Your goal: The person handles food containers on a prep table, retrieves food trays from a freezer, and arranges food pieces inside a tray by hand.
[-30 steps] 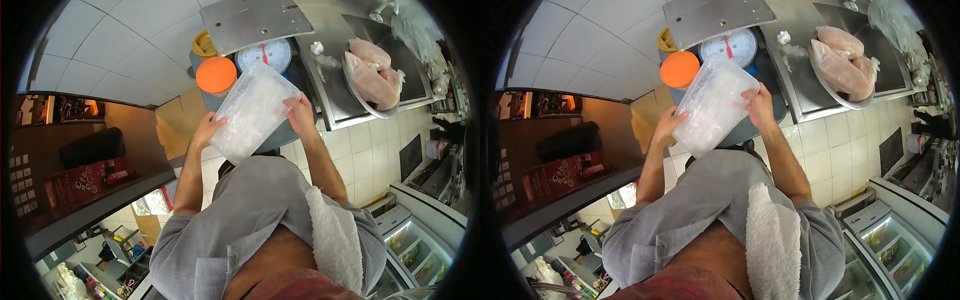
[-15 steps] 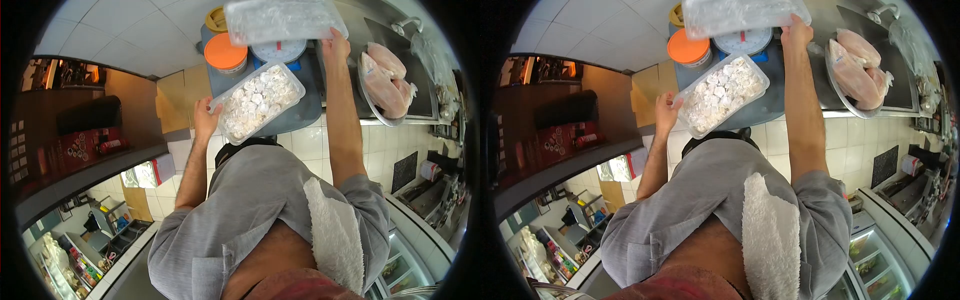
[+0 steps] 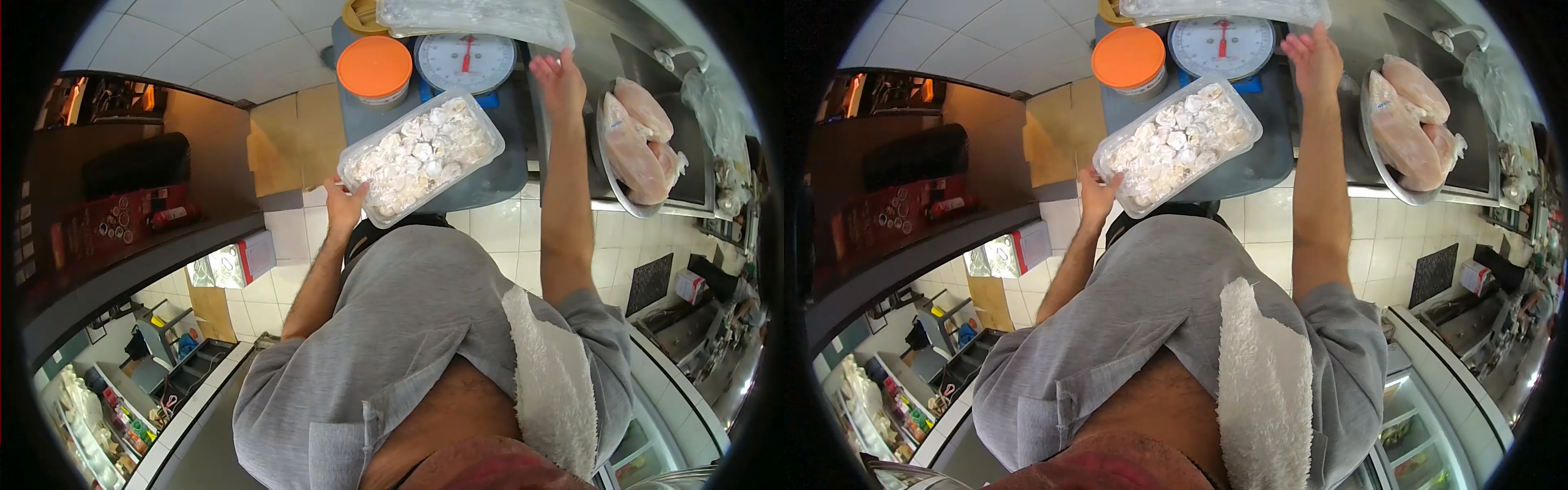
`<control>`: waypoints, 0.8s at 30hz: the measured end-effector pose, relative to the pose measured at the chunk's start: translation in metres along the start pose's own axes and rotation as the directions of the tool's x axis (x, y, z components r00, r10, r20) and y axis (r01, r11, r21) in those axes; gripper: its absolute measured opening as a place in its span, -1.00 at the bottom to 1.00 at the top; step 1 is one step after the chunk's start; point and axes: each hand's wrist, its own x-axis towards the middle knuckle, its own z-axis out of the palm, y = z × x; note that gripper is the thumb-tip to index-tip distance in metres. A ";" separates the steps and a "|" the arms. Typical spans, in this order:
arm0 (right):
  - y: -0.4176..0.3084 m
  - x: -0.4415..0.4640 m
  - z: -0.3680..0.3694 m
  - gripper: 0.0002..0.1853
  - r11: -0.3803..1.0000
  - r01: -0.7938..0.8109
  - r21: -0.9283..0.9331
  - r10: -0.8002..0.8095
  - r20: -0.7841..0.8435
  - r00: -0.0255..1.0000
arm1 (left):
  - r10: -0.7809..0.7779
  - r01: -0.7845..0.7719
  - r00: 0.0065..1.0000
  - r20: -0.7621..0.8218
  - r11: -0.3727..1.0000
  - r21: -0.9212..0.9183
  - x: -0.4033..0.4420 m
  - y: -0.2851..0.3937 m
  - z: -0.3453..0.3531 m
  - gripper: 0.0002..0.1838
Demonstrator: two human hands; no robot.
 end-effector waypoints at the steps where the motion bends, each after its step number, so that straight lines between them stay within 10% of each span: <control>1: 0.004 -0.014 -0.005 -0.64 0.999 0.039 -0.013 -0.040 -0.054 0.998 | -0.001 0.001 1.000 0.005 1.000 -0.001 0.002 -0.005 0.001 -0.33; 3: 0.024 -0.051 -0.004 -0.59 0.912 0.031 -0.409 -0.076 -0.095 0.993 | -0.047 0.053 0.994 0.094 0.997 -0.062 0.005 -0.014 0.003 -0.38; 7: 0.079 -0.085 -0.044 -0.49 0.193 0.244 -0.951 0.068 0.261 0.963 | -0.071 0.076 0.989 0.133 0.997 -0.030 0.004 -0.006 -0.002 -0.48; 24: 0.073 -0.140 -0.063 -0.59 0.399 0.063 -0.915 0.152 0.134 0.979 | 0.184 -0.173 0.981 0.066 0.974 -0.146 0.029 0.007 -0.025 -0.75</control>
